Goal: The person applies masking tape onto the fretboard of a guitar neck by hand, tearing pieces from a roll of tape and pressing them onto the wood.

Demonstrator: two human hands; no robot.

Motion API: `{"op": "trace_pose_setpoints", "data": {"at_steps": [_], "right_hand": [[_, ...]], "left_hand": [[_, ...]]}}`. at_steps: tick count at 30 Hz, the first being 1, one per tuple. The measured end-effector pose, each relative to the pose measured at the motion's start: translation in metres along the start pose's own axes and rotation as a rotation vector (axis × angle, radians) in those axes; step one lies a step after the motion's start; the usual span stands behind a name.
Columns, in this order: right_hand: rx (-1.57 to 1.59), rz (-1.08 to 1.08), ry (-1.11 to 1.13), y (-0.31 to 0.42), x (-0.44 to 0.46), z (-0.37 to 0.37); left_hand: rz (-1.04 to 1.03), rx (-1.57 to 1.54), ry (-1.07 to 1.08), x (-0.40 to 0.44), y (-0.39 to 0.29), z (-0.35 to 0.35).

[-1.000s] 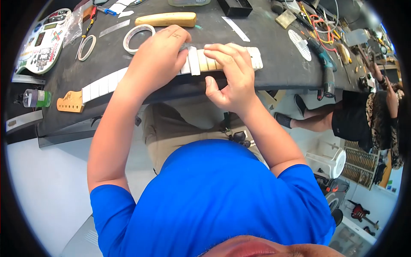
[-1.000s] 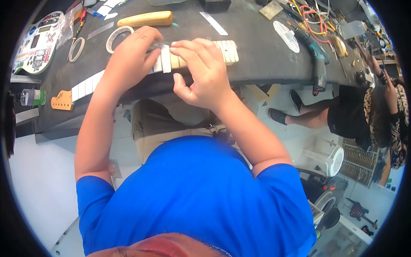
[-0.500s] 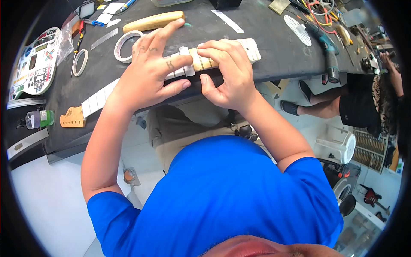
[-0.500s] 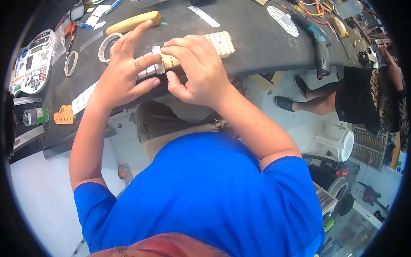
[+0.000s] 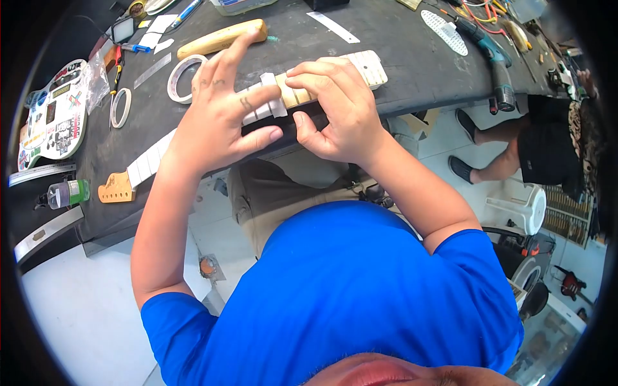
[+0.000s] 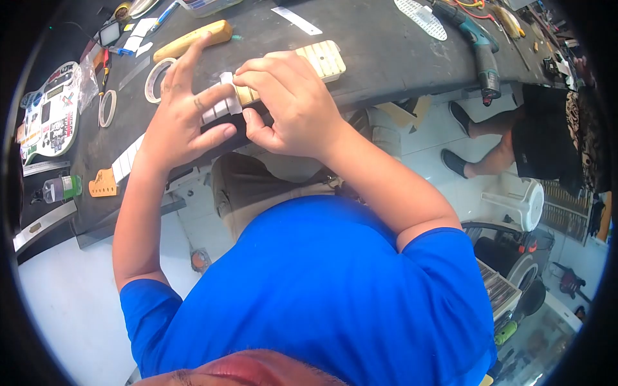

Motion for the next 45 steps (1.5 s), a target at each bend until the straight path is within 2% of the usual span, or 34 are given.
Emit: {"op": "trace_pose_setpoints", "data": {"at_steps": [7, 10, 13, 19, 22, 26, 31, 38, 42, 44, 45], "right_hand": [[-0.009, -0.007, 0.008, 0.001, 0.0, 0.0], [-0.011, -0.007, 0.012, 0.001, 0.0, -0.001], [-0.008, -0.008, 0.015, 0.001, -0.001, -0.001], [-0.009, 0.0, 0.018, 0.0, 0.0, -0.001], [-0.015, 0.001, 0.029, 0.001, 0.001, -0.002], [-0.019, -0.009, 0.032, 0.001, -0.001, -0.002], [-0.028, -0.009, 0.042, 0.0, -0.001, -0.003], [0.005, 0.005, 0.046, 0.001, -0.001, 0.0], [0.182, -0.051, -0.024, 0.016, 0.022, 0.028], [0.075, -0.049, 0.034, 0.005, 0.045, 0.045], [0.043, -0.338, 0.098, -0.025, 0.06, 0.045]], "left_hand": [[0.178, 0.038, -0.019, 0.005, 0.016, -0.006], [0.194, 0.021, -0.025, 0.004, 0.018, -0.008], [0.148, 0.023, -0.05, 0.002, 0.015, -0.002], [-0.09, -0.041, -0.157, -0.012, -0.004, 0.01], [-0.113, -0.115, -0.207, -0.009, -0.015, 0.019], [0.025, -0.027, -0.264, -0.006, 0.003, 0.012], [-0.096, -0.042, -0.218, -0.011, -0.008, 0.012], [-0.158, -0.081, -0.121, -0.015, -0.013, 0.016], [-0.009, -0.333, -0.228, -0.01, 0.002, 0.027], [0.153, -0.339, -0.295, -0.01, 0.022, 0.027], [0.21, -0.361, -0.321, -0.01, 0.027, 0.027]]}}
Point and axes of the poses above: each hand's wrist, its own x-axis towards the middle knuckle, its own z-axis out of the back of the hand, y = z × x, the point moved 8 cm from there along x, towards the middle knuckle, and after that the axes turned 8 degrees about -y, right-handed, at the moved point
